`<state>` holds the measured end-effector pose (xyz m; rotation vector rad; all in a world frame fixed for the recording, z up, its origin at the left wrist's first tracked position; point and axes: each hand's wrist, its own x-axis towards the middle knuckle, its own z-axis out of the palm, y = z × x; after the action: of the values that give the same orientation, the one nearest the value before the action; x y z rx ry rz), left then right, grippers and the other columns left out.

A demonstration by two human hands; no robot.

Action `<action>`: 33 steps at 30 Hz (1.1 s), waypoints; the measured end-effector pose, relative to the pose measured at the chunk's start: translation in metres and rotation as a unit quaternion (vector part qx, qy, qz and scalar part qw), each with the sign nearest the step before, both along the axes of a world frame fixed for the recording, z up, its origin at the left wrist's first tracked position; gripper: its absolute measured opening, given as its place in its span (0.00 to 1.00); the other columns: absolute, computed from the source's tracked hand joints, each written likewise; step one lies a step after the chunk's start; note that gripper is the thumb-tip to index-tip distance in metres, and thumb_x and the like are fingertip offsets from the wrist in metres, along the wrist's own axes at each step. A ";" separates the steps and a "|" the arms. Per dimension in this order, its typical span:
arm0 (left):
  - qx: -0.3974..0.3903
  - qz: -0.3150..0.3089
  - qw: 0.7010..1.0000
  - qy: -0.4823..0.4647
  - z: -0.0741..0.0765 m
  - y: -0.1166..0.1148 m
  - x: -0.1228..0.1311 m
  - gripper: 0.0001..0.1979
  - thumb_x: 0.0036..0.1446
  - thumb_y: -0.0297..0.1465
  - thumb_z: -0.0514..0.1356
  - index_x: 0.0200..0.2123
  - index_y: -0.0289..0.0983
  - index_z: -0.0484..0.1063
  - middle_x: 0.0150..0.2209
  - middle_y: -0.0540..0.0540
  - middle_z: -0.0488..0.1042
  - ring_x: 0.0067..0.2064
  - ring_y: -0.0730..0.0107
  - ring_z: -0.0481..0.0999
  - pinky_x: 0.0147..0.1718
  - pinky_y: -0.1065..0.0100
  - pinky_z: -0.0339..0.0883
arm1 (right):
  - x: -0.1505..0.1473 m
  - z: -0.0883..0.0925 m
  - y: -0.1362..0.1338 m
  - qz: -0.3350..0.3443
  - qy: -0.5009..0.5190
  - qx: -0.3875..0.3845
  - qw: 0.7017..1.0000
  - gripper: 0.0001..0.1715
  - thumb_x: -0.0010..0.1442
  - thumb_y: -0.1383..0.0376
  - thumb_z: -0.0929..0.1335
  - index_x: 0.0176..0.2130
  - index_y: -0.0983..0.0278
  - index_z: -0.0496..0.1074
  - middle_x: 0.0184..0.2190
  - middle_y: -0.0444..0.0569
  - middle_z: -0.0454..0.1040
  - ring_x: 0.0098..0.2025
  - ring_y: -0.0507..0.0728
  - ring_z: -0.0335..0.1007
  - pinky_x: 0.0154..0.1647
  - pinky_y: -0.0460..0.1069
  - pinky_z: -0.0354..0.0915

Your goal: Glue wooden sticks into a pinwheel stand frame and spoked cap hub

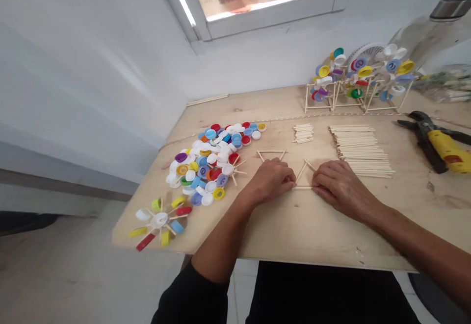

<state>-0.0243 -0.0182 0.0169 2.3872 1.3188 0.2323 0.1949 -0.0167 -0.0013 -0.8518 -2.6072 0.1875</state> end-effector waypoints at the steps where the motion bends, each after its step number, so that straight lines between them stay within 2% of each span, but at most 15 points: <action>1: 0.003 0.001 1.000 -0.002 0.000 0.000 0.000 0.06 0.53 0.28 0.58 0.30 0.38 0.76 0.32 0.48 0.76 0.38 0.66 0.70 0.39 0.66 0.62 | 0.000 0.000 0.000 0.002 0.000 -0.002 1.000 0.10 0.63 0.66 0.62 0.32 0.64 0.70 0.31 0.48 0.72 0.41 0.57 0.64 0.44 0.53 0.54; 6: 0.023 0.009 1.000 -0.015 -0.002 0.000 -0.001 0.07 0.54 0.27 0.57 0.29 0.37 0.75 0.31 0.48 0.76 0.37 0.67 0.70 0.40 0.65 0.61 | 0.008 0.002 0.004 -0.005 -0.003 -0.005 1.000 0.09 0.62 0.65 0.62 0.33 0.63 0.70 0.33 0.49 0.73 0.42 0.57 0.65 0.44 0.54 0.55; 13: 0.029 -0.010 0.998 -0.059 -0.002 0.000 0.003 0.05 0.54 0.27 0.58 0.28 0.38 0.74 0.31 0.48 0.76 0.37 0.67 0.70 0.40 0.65 0.60 | 0.036 0.013 0.009 -0.049 0.012 0.037 0.998 0.08 0.62 0.65 0.62 0.35 0.61 0.70 0.36 0.48 0.74 0.43 0.58 0.67 0.45 0.54 0.55; 18: 0.048 -0.014 0.995 -0.088 -0.006 -0.005 0.016 0.04 0.54 0.30 0.60 0.29 0.38 0.74 0.33 0.47 0.76 0.40 0.66 0.70 0.40 0.64 0.59 | 0.051 0.010 0.001 -0.051 -0.025 0.007 0.998 0.08 0.61 0.65 0.63 0.33 0.61 0.70 0.34 0.47 0.74 0.40 0.57 0.67 0.42 0.53 0.55; 23: 0.073 -0.021 0.994 -0.079 -0.014 -0.009 0.027 0.04 0.53 0.33 0.61 0.32 0.39 0.74 0.34 0.46 0.76 0.42 0.64 0.69 0.42 0.62 0.57 | 0.050 0.002 -0.006 -0.059 -0.024 0.008 0.998 0.07 0.61 0.66 0.63 0.33 0.61 0.71 0.34 0.47 0.74 0.42 0.57 0.66 0.43 0.53 0.55; 33: 0.091 -0.028 0.995 -0.042 -0.021 -0.010 0.031 0.06 0.54 0.35 0.60 0.31 0.39 0.74 0.35 0.47 0.75 0.43 0.63 0.67 0.43 0.61 0.55 | 0.043 0.000 -0.006 -0.064 -0.016 0.015 0.998 0.09 0.62 0.68 0.62 0.33 0.62 0.71 0.34 0.48 0.74 0.42 0.57 0.66 0.43 0.53 0.55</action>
<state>0.0069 -0.0277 -0.0040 2.5289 1.2386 0.4502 0.2380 -0.0231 -0.0011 -1.0154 -2.5667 0.1001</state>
